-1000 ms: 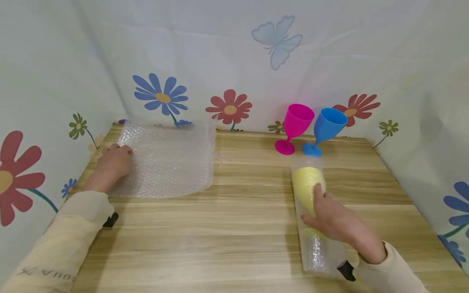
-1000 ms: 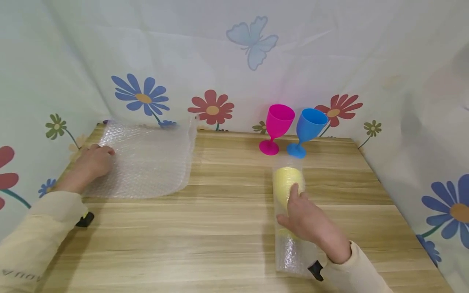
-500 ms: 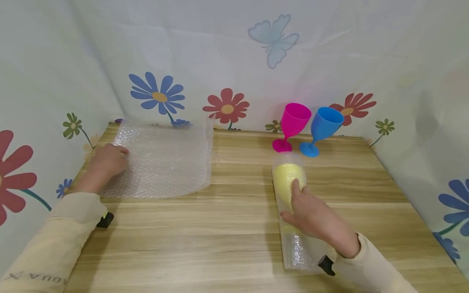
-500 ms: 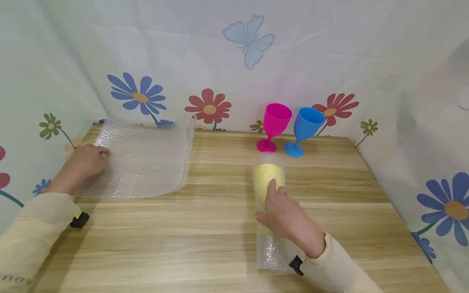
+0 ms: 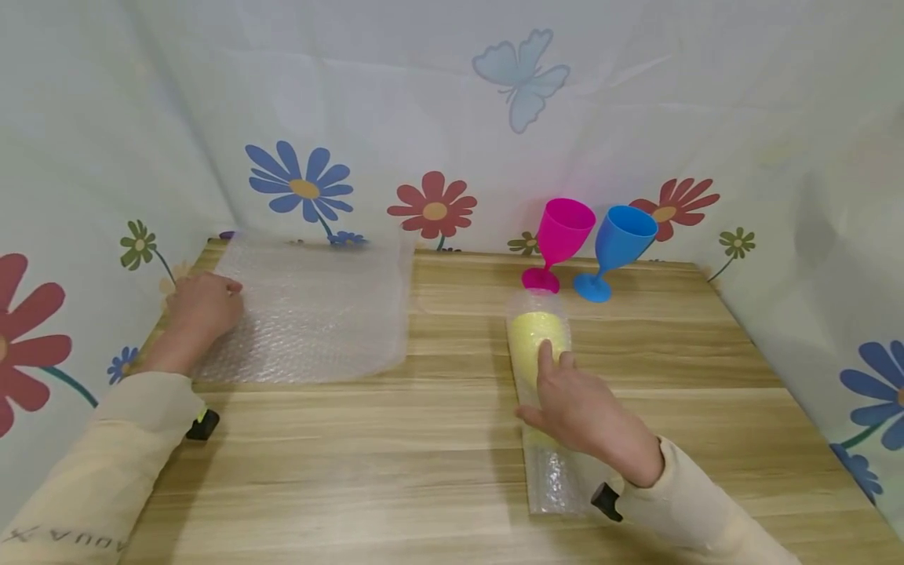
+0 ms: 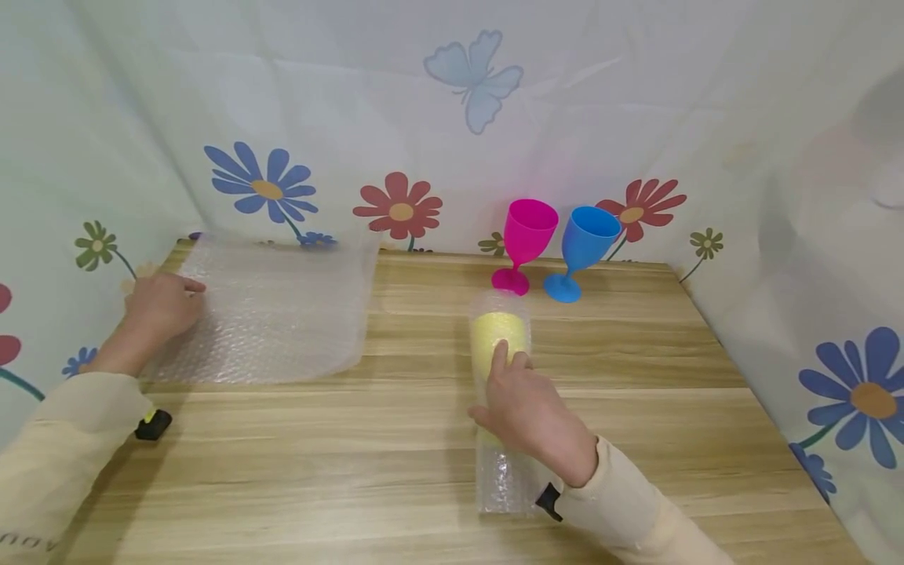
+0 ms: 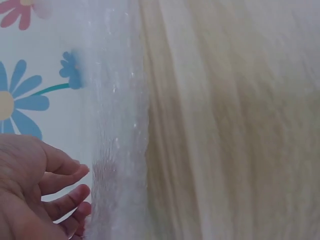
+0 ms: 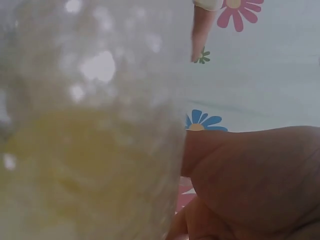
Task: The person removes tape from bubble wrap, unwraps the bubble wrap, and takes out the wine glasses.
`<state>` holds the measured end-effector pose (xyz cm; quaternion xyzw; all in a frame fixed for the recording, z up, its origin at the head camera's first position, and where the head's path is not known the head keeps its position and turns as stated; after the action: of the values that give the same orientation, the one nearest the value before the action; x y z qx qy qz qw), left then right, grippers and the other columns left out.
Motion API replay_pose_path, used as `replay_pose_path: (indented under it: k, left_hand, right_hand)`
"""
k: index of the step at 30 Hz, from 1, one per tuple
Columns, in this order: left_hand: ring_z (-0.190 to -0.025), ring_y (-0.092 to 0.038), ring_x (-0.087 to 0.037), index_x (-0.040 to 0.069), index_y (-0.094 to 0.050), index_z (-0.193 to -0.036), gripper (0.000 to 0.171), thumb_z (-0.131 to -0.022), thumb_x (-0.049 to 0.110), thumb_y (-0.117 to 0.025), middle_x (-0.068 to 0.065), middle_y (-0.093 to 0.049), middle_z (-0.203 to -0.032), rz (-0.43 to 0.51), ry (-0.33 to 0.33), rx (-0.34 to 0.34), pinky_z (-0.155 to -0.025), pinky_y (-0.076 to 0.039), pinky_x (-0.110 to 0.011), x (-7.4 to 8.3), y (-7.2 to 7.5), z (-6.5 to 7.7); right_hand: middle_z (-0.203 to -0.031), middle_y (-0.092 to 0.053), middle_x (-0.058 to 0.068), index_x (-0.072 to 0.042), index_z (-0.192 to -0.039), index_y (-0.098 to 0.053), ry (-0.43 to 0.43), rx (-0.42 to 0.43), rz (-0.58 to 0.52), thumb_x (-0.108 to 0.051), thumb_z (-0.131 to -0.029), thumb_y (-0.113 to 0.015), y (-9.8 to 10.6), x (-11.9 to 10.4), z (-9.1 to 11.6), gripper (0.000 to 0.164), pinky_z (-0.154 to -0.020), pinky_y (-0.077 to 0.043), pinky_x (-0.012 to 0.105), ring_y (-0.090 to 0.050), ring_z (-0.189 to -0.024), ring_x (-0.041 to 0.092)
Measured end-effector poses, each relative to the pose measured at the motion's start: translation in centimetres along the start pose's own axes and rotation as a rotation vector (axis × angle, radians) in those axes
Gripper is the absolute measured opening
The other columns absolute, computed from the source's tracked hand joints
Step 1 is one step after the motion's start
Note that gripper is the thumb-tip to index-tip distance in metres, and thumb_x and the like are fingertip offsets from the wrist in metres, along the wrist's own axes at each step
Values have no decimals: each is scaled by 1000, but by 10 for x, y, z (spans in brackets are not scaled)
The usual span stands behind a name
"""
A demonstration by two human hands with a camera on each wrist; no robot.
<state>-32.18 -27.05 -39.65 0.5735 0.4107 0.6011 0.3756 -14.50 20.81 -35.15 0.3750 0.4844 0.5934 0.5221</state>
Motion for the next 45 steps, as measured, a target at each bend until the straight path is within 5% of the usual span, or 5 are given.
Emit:
replay_pose_path:
  k: [6,14,32,38,45]
  left_hand:
    - [-117,-46,-56,-11,-66,-126,40,-100,7,-41,-37,-56,-134,120,-69,135,-98,-28,-71,16,10,6]
    - [-106,-52,-44,-6,-70,-121,32,-101,6,-48,-29,-64,-117,245,-248,249,-88,-38,-60,71,17,39]
    - [-104,-56,-37,0,-73,-118,22,-98,1,-62,-19,-67,-118,342,-453,145,-91,-44,-54,167,-3,105]
    - [-105,-58,-34,1,-73,-117,21,-97,2,-65,-15,-68,-117,354,-505,91,-90,-46,-51,186,-19,122]
    - [-107,-59,-26,6,-73,-116,22,-95,0,-69,-7,-68,-116,373,-592,17,-91,-51,-44,216,-39,152]
  right_hand:
    - [-115,-61,40,19,-150,-28,38,23,42,-46,-92,-77,2,-6,2,100,-66,-61,45,-70,-79,39]
    - [-109,-62,39,20,-148,-30,73,57,30,-43,-92,-78,2,-7,4,98,-61,-60,42,-69,-71,35]
    - [-68,-58,13,20,-143,-39,124,115,17,-47,-89,-80,8,-14,2,96,-54,-54,36,-60,-64,24]
    - [-87,-66,21,17,-148,-35,103,37,-58,-45,-90,-80,10,-12,2,96,-62,-57,38,-66,-75,27]
    - [-136,-55,36,10,-155,-31,66,-68,-130,-51,-86,-81,11,-7,2,105,-95,-54,51,-64,-112,39]
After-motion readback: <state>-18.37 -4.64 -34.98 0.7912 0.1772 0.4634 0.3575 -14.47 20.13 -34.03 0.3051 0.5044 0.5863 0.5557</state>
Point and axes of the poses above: each hand's wrist, its own z-axis away from the middle knuckle, its own y-axis out of the back of the hand, x = y × z, the point moved 5 cm from there along -z, towards the middle knuckle
